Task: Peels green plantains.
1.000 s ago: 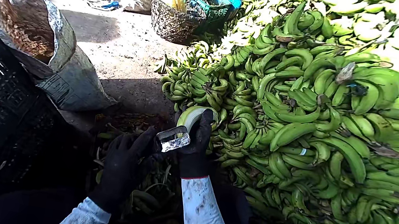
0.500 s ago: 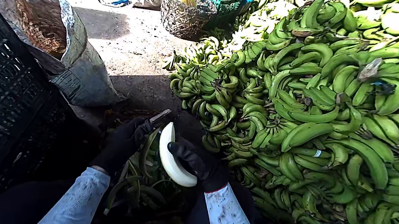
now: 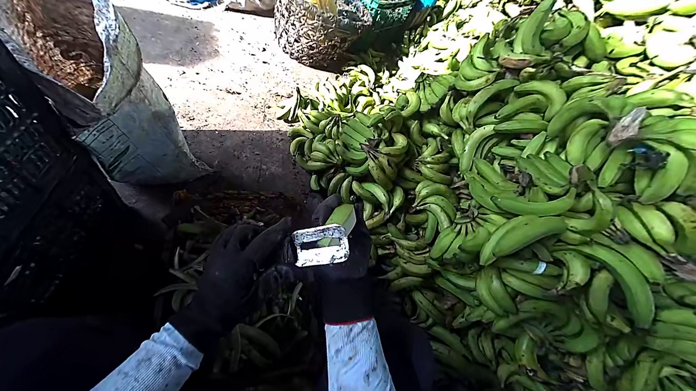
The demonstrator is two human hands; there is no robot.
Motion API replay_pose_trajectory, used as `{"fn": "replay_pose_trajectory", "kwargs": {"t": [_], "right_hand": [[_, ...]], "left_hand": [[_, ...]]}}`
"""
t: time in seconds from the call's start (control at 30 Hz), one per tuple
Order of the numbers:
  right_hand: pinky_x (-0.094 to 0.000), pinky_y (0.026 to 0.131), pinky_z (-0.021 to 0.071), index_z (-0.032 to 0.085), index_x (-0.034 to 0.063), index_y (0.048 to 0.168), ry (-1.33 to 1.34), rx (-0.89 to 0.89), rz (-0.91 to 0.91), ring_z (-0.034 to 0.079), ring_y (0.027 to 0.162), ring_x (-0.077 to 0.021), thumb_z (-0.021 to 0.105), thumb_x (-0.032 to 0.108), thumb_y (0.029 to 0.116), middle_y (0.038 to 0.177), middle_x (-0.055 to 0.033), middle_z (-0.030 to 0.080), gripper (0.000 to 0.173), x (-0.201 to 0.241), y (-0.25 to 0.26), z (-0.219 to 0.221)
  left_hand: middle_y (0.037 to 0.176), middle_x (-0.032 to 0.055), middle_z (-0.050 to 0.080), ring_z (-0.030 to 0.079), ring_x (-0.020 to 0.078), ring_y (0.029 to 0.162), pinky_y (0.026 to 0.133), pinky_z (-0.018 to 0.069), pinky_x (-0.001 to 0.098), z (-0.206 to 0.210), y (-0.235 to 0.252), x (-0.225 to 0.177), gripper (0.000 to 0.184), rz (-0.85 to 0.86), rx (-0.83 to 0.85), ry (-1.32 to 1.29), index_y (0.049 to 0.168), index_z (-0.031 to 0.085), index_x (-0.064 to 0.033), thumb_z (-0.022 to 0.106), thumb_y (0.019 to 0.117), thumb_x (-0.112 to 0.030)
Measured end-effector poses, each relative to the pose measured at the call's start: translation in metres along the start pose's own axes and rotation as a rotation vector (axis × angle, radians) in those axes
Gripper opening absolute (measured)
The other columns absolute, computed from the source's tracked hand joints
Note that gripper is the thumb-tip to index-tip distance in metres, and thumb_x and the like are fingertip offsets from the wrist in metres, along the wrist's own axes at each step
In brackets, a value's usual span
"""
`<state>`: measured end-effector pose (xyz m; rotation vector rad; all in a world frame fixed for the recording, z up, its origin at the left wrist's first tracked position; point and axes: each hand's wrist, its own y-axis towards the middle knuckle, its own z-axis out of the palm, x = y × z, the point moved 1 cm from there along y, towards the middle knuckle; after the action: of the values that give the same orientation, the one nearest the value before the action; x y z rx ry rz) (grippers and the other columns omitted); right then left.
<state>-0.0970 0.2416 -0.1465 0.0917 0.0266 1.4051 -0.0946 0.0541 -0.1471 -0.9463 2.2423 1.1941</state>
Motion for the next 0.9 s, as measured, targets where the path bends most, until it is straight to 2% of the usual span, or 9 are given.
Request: {"fn": "replay_pose_trajectory", "kwargs": {"t": [0.1, 0.2, 0.33, 0.47, 0.57, 0.67, 0.73, 0.8, 0.9], "right_hand": [[-0.0342, 0.071, 0.0618, 0.068, 0.0108, 0.102, -0.298, -0.050, 0.018, 0.072, 0.080, -0.0173, 0.048, 0.042, 0.1029, 0.090, -0.0068, 0.072, 0.037, -0.007, -0.008, 0.011], [-0.0358, 0.070, 0.0617, 0.065, 0.0094, 0.112, -0.679, -0.092, -0.030, 0.070, 0.080, -0.0175, 0.034, 0.038, 0.1081, 0.092, -0.0088, 0.071, 0.042, -0.013, -0.018, 0.016], [-0.0324, 0.064, 0.0598, 0.061, 0.0087, 0.108, -0.808, -0.250, -0.024, 0.068, 0.072, -0.0154, 0.029, 0.034, 0.1101, 0.084, -0.0068, 0.067, 0.041, -0.010, -0.017, 0.013], [-0.0290, 0.069, 0.0578, 0.059, 0.0049, 0.117, -1.140, -0.244, -0.056, 0.065, 0.074, -0.0110, 0.030, 0.025, 0.1106, 0.085, -0.0047, 0.065, 0.036, -0.009, -0.018, 0.009], [-0.0280, 0.075, 0.0577, 0.061, 0.0064, 0.122, -1.311, -0.140, 0.042, 0.065, 0.082, -0.0095, 0.033, 0.025, 0.1083, 0.094, -0.0043, 0.067, 0.037, -0.018, -0.022, 0.018], [-0.0282, 0.085, 0.0566, 0.057, 0.0037, 0.134, -1.328, -0.030, 0.198, 0.066, 0.093, -0.0095, 0.040, 0.030, 0.1051, 0.107, -0.0054, 0.068, 0.043, -0.018, -0.031, 0.017], [-0.0270, 0.070, 0.0578, 0.060, 0.0015, 0.121, -1.195, -0.089, 0.213, 0.066, 0.076, -0.0112, 0.037, 0.024, 0.1024, 0.091, -0.0065, 0.068, 0.037, -0.018, -0.033, 0.011], [-0.0259, 0.052, 0.0570, 0.057, 0.0014, 0.108, -1.014, -0.202, 0.195, 0.065, 0.057, -0.0134, 0.027, 0.022, 0.1044, 0.077, -0.0093, 0.067, 0.036, -0.014, -0.029, 0.010], [-0.0303, 0.043, 0.0550, 0.061, 0.0046, 0.114, -0.817, -0.323, 0.112, 0.060, 0.049, -0.0166, 0.028, 0.042, 0.1091, 0.073, -0.0113, 0.064, 0.049, 0.004, -0.019, 0.007]], "left_hand": [[0.115, 0.0147, 0.068, 0.065, 0.0302, 0.105, 0.089, 0.0523, 0.0532, -0.002, 0.002, 0.004, 0.062, -0.082, 0.092, -0.035, 0.144, 0.060, -0.0266, 0.038, 0.1009, -0.065], [0.117, 0.0104, 0.068, 0.063, 0.0261, 0.106, 0.090, 0.0521, 0.0512, -0.004, 0.003, 0.012, 0.058, -0.156, 0.176, -0.090, 0.145, 0.058, -0.0301, 0.038, 0.1013, -0.062], [0.110, 0.0171, 0.067, 0.064, 0.0371, 0.100, 0.084, 0.0521, 0.0571, -0.006, -0.002, 0.007, 0.054, -0.083, 0.183, 0.080, 0.143, 0.062, -0.0240, 0.051, 0.0982, -0.052], [0.113, 0.0169, 0.068, 0.065, 0.0371, 0.102, 0.087, 0.0524, 0.0561, -0.001, -0.004, 0.006, 0.054, -0.163, 0.170, 0.097, 0.141, 0.062, -0.0209, 0.048, 0.0998, -0.052], [0.122, 0.0109, 0.068, 0.065, 0.0256, 0.111, 0.094, 0.0533, 0.0501, -0.004, 0.002, 0.019, 0.053, -0.367, 0.143, -0.108, 0.143, 0.059, -0.0173, 0.048, 0.1022, -0.050], [0.104, 0.0008, 0.069, 0.064, 0.0101, 0.088, 0.080, 0.0543, 0.0358, -0.010, 0.008, 0.028, 0.043, -0.590, 0.122, -0.320, 0.136, 0.061, -0.0196, 0.050, 0.1036, -0.046], [0.087, -0.0005, 0.063, 0.058, 0.0085, 0.070, 0.065, 0.0512, 0.0299, -0.012, 0.010, 0.032, 0.037, -0.702, 0.089, -0.410, 0.133, 0.061, -0.0177, 0.049, 0.1068, -0.040], [0.086, -0.0004, 0.061, 0.056, 0.0088, 0.069, 0.065, 0.0491, 0.0302, -0.014, 0.009, 0.034, 0.035, -0.736, 0.087, -0.403, 0.133, 0.060, -0.0175, 0.051, 0.1069, -0.039], [0.111, -0.0014, 0.069, 0.065, 0.0101, 0.096, 0.084, 0.0547, 0.0382, -0.014, 0.005, 0.038, 0.047, -0.529, 0.182, -0.249, 0.136, 0.061, -0.0223, 0.049, 0.1024, -0.052]]}}
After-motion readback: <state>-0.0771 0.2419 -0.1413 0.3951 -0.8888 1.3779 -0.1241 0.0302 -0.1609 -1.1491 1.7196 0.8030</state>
